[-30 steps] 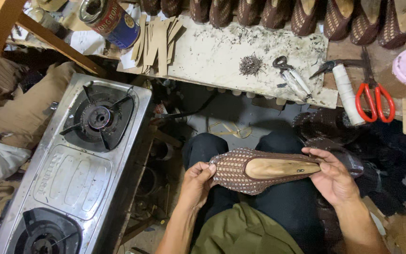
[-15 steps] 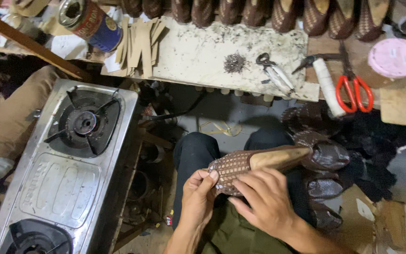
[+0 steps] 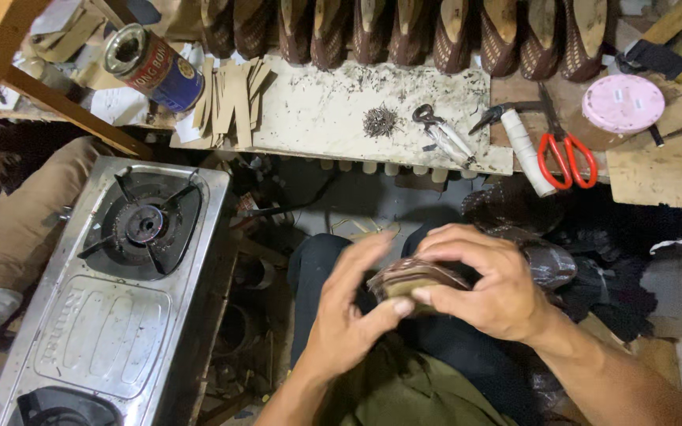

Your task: The person cuts a piece of cardboard with scissors, then picks up a woven slipper and a wooden shoe last. They insert the last into the slipper and use a hammer to tap the upper material around the sole edge, repeatedly adjusting the slipper and last to shape the shoe.

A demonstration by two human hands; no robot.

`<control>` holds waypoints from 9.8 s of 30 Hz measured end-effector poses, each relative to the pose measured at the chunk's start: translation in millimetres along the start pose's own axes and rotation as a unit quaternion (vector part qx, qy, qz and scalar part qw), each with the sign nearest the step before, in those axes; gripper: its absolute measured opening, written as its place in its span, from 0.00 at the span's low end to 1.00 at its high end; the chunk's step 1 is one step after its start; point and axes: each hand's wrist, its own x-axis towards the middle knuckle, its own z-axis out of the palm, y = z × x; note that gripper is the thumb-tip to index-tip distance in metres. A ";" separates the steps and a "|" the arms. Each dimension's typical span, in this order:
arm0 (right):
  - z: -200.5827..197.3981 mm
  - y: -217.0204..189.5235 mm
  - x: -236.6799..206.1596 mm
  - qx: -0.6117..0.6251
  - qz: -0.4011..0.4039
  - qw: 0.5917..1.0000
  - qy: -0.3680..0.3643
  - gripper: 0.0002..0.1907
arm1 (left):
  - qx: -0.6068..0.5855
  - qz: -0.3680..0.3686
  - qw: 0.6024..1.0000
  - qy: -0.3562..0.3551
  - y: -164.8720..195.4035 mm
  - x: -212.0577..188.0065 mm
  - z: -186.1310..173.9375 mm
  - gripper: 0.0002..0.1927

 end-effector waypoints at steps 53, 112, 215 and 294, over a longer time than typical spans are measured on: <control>112.3 83.2 -122.2 0.555 0.545 0.628 0.018 0.25 | -0.406 -0.222 0.855 0.236 -111.5 -65.5 -70.1 0.18; 39.7 137.7 -96.9 -0.004 0.133 0.989 -0.061 0.21 | -0.274 -0.402 0.854 0.185 -209.9 -100.4 -87.5 0.04; 163.6 91.4 -129.9 0.331 0.428 0.840 0.039 0.29 | -0.330 -0.277 0.840 0.330 -129.8 -57.8 -81.6 0.13; 66.8 104.0 -139.2 -0.005 0.187 0.982 0.022 0.21 | -0.365 -0.364 0.842 0.160 -197.0 -113.8 -87.8 0.07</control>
